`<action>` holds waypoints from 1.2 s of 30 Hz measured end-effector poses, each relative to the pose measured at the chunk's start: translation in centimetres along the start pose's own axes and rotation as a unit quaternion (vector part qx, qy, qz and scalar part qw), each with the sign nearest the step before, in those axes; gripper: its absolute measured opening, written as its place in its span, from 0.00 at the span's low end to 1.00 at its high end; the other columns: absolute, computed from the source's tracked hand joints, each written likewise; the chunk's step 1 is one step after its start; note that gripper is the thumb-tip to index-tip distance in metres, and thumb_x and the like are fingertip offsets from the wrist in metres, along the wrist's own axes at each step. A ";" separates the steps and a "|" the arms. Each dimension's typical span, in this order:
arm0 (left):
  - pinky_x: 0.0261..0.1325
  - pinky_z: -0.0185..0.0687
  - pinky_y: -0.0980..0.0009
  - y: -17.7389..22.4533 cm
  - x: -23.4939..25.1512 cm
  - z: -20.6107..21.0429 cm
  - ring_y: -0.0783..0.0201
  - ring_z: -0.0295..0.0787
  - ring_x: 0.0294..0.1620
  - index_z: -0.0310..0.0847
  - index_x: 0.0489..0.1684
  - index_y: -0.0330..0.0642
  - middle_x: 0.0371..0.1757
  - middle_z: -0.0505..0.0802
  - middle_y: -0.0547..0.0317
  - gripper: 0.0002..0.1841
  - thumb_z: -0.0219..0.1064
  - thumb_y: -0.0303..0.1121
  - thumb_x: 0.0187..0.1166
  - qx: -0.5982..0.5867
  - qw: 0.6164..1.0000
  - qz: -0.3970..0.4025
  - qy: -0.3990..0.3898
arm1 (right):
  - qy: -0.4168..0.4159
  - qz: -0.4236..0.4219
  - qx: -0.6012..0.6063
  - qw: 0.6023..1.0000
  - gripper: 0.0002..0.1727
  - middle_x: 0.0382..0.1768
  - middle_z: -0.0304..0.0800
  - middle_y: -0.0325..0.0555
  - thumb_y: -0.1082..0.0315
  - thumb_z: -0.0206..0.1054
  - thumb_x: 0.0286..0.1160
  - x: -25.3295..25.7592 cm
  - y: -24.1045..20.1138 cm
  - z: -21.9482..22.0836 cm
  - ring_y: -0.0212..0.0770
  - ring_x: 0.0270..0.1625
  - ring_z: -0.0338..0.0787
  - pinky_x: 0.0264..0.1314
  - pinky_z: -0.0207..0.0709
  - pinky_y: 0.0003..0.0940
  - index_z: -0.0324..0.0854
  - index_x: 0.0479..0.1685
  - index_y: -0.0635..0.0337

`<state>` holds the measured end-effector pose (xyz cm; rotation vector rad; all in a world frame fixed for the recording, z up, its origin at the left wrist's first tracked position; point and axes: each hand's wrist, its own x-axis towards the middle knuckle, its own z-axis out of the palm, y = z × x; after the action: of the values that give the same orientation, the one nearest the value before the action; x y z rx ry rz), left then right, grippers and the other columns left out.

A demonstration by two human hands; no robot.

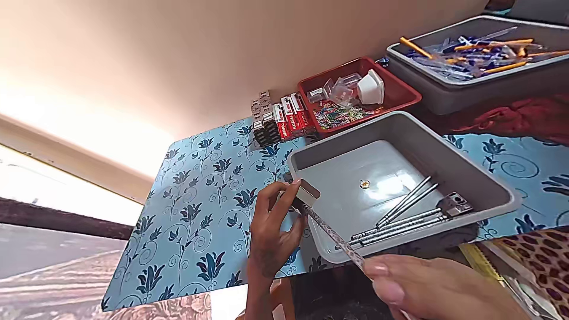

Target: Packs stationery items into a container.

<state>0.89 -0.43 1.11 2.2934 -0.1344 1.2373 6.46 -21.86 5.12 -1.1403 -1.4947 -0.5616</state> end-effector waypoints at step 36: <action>0.69 0.80 0.80 -0.1 -0.6 -0.4 0.76 0.82 0.63 0.82 0.69 0.42 0.61 0.83 0.56 0.26 0.77 0.33 0.69 -0.031 0.999 -0.015 -0.005 | -0.018 0.071 -0.184 0.980 0.09 0.36 0.92 0.46 0.71 0.60 0.86 -1.5 5.6 -0.3 0.35 0.42 0.90 0.45 0.81 0.22 0.87 0.45 0.59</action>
<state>0.25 -0.25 0.74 2.2405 -0.1408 1.1894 11.37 -20.30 2.49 -1.5378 -1.3600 -0.7424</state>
